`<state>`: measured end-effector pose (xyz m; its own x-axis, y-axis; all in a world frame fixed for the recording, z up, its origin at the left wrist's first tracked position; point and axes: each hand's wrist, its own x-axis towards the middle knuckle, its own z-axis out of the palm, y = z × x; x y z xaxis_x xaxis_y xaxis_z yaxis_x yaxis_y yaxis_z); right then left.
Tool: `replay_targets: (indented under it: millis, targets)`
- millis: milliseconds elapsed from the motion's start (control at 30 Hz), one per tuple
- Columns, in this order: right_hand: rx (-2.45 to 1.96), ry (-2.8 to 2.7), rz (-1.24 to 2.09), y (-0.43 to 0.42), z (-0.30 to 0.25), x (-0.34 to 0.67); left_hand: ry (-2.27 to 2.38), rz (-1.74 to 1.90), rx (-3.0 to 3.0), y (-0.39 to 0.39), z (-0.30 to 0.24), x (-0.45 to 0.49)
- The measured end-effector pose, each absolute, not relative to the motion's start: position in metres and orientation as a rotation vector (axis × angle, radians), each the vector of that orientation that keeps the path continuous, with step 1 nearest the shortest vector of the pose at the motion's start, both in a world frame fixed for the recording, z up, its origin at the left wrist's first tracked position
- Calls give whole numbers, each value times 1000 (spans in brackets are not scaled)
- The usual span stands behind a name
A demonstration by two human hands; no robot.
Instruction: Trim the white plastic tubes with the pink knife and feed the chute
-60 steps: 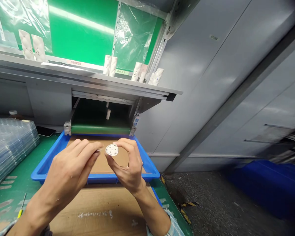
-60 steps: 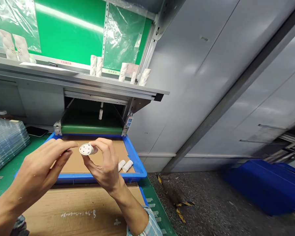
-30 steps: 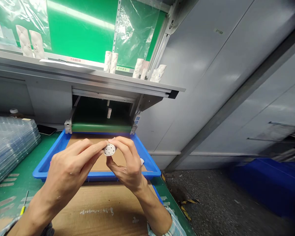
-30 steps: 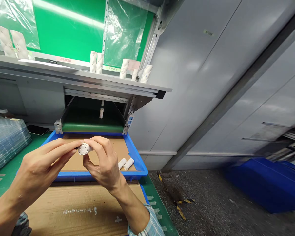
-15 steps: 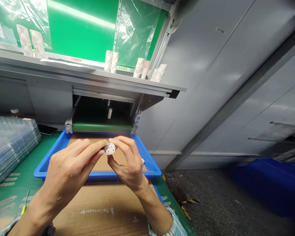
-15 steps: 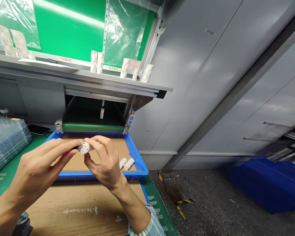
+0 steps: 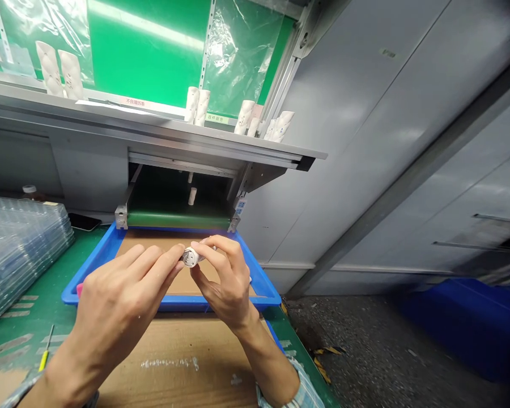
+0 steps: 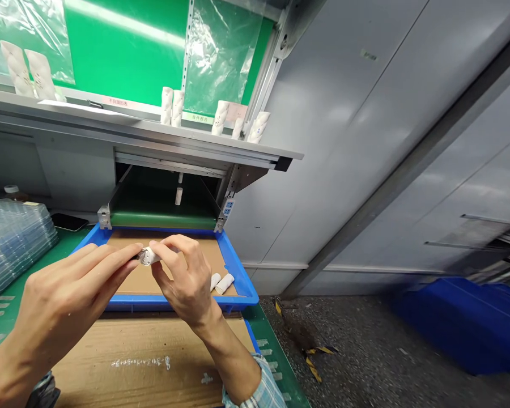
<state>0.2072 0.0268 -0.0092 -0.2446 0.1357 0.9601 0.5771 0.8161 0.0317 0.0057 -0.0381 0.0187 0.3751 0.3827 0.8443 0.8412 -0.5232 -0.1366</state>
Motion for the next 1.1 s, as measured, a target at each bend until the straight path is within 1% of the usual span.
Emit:
replay_targets:
  millis: [267, 567, 733, 867, 1100]
  targets:
    - [-545, -1761, -581, 28, -9, 210, -1072, -1107, -2081, -41, 17, 11]
    - [-563, -1695, -699, 29, -12, 209, -1166, -1339, -2231, -40, 14, 16]
    - [-528, -1731, -527, 27, -12, 207, -1200, -1546, -2313, -39, 21, 15]
    - [-481, -1746, -434, 25, -11, 207, -1208, -1542, -2277, -34, 21, 12]
    - [-416, -1790, -349, 22, -12, 207, -1104, -1627, -2434, -30, 21, 11]
